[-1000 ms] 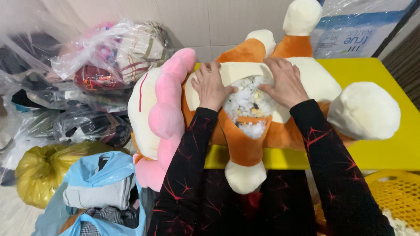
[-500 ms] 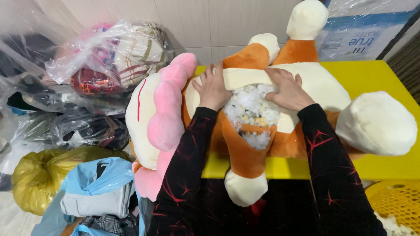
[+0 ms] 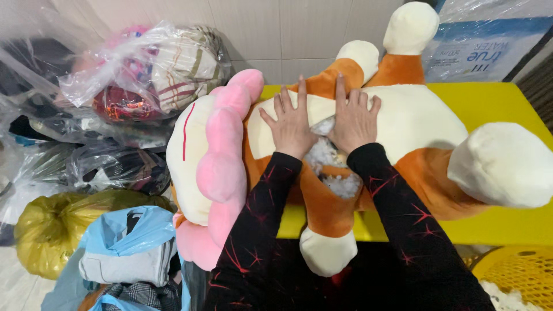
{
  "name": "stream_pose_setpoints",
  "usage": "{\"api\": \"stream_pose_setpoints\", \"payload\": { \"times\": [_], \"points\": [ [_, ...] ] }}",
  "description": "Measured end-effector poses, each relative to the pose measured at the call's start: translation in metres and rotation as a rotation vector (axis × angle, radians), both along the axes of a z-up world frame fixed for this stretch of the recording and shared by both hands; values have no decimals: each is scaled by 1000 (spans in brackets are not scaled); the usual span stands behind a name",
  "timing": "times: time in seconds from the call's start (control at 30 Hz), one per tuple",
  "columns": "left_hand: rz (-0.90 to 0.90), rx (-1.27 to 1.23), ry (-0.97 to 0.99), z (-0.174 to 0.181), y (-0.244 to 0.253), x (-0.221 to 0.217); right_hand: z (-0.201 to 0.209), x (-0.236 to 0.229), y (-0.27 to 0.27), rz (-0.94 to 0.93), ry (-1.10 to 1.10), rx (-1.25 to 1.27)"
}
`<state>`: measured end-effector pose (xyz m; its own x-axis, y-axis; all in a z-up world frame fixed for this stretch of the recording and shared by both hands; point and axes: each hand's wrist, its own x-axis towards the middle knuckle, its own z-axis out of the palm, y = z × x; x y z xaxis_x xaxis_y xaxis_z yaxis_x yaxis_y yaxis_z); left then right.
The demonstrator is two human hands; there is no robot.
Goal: The person repeatedly scoops white stuffing from a yellow basket and packs it into the torso opening of a large plush toy on a yellow table. The person uses both hands to push and distribute the stuffing inside the toy.
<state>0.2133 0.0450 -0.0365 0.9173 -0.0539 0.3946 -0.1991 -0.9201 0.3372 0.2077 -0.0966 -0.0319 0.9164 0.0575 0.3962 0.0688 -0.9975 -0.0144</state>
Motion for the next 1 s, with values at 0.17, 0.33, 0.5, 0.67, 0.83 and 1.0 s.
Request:
{"api": "stream_pose_setpoints", "payload": {
  "times": [0.17, 0.33, 0.5, 0.67, 0.83, 1.0],
  "points": [
    [165, 77, -161, -19, -11, 7, -9, 5, -2, -35, -12, 14],
    [112, -93, -134, -8, -8, -5, 0, 5, -56, 371, 44, 362],
    [-149, -213, 108, 11, 12, -13, 6, 27, -75, 136, 143, 541],
    [-103, -229, 254, 14, 33, 47, 14, 52, -64, 17, 336, 405],
    [-240, -368, 374, 4, 17, 115, 11, 59, -73, 148, 340, 751],
    [-300, -398, 387, -8, -1, 129, -13, 69, -80, 554, 150, 1152]
  ]
}}
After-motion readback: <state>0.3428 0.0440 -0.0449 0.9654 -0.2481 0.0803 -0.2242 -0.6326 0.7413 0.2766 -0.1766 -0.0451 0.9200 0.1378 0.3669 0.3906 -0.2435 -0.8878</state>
